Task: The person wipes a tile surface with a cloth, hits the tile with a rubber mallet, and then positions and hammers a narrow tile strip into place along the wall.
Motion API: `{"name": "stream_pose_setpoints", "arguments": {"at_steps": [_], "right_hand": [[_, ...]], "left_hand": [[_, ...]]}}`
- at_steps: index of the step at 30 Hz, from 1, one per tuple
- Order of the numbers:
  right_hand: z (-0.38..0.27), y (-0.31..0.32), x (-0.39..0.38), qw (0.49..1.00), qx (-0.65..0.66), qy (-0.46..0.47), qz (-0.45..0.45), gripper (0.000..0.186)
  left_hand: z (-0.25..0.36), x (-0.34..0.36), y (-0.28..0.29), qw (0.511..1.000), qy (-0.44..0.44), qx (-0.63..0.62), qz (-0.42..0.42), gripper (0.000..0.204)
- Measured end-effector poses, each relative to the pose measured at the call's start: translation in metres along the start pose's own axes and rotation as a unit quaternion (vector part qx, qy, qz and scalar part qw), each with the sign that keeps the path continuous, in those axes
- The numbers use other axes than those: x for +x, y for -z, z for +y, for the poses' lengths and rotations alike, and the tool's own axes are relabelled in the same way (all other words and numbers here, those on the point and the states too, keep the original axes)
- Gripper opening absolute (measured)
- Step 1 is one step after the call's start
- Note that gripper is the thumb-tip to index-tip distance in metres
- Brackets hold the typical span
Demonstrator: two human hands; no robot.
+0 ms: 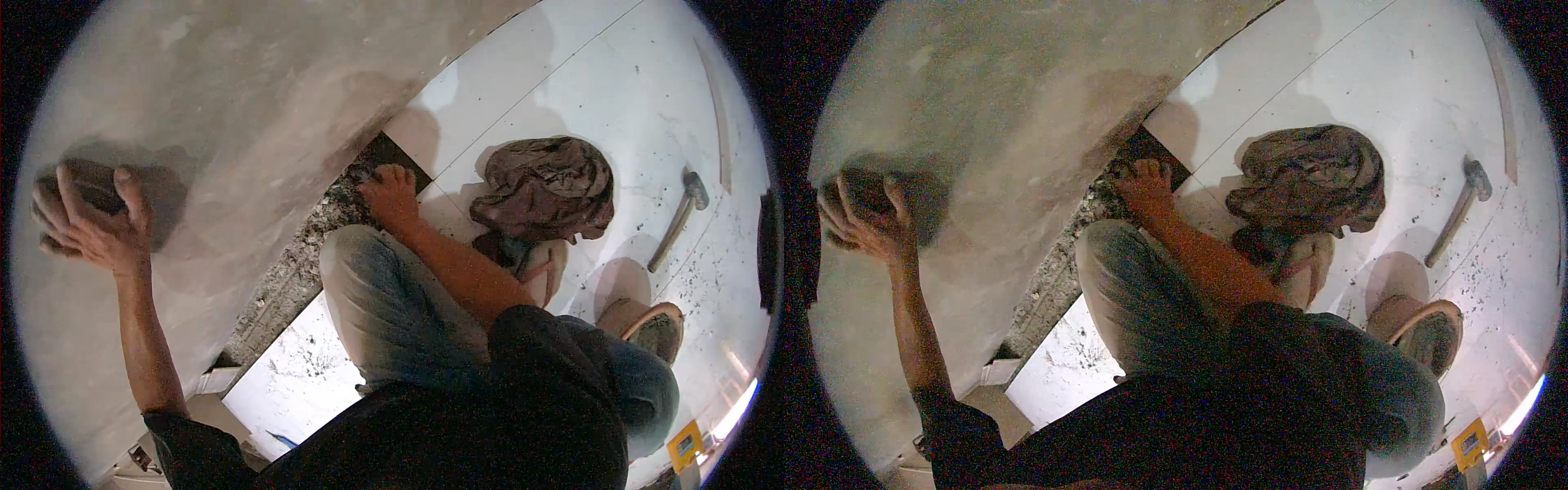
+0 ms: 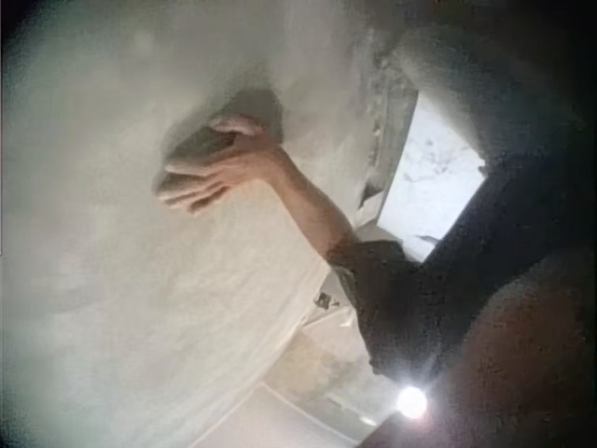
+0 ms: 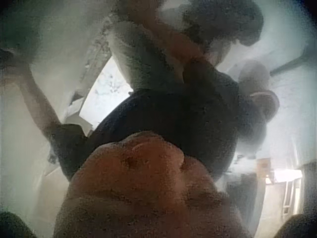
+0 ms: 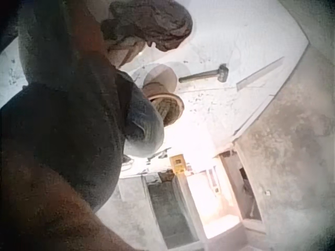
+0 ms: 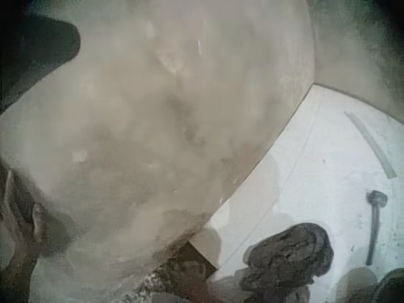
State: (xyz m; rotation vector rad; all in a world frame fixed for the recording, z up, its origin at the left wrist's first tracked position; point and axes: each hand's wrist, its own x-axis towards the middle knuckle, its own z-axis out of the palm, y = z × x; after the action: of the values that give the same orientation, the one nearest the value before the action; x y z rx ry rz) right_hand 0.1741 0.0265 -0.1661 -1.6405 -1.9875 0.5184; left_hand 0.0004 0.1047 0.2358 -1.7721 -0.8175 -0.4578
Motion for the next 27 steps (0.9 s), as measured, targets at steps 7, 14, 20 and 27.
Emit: {"name": "stream_pose_setpoints", "arguments": {"at_steps": [7,14,20,27], "right_hand": [[-0.022,0.001,0.010,0.998,0.029,-0.014,-0.060,0.028],[-0.007,0.031,-0.004,0.955,-0.038,0.114,-0.271,0.051],[0.087,0.182,-0.022,0.963,-0.143,0.048,-0.222,0.101],[0.226,0.228,-0.093,0.927,-0.179,0.032,-0.329,0.087]], "left_hand": [[0.002,-0.001,-0.003,0.999,0.026,-0.014,-0.018,0.068],[0.008,-0.005,-0.002,0.995,0.076,-0.059,-0.009,0.065],[0.008,0.004,0.005,0.997,0.058,-0.050,0.002,0.063],[0.002,0.003,-0.003,0.999,0.031,-0.011,-0.003,0.061]]}}
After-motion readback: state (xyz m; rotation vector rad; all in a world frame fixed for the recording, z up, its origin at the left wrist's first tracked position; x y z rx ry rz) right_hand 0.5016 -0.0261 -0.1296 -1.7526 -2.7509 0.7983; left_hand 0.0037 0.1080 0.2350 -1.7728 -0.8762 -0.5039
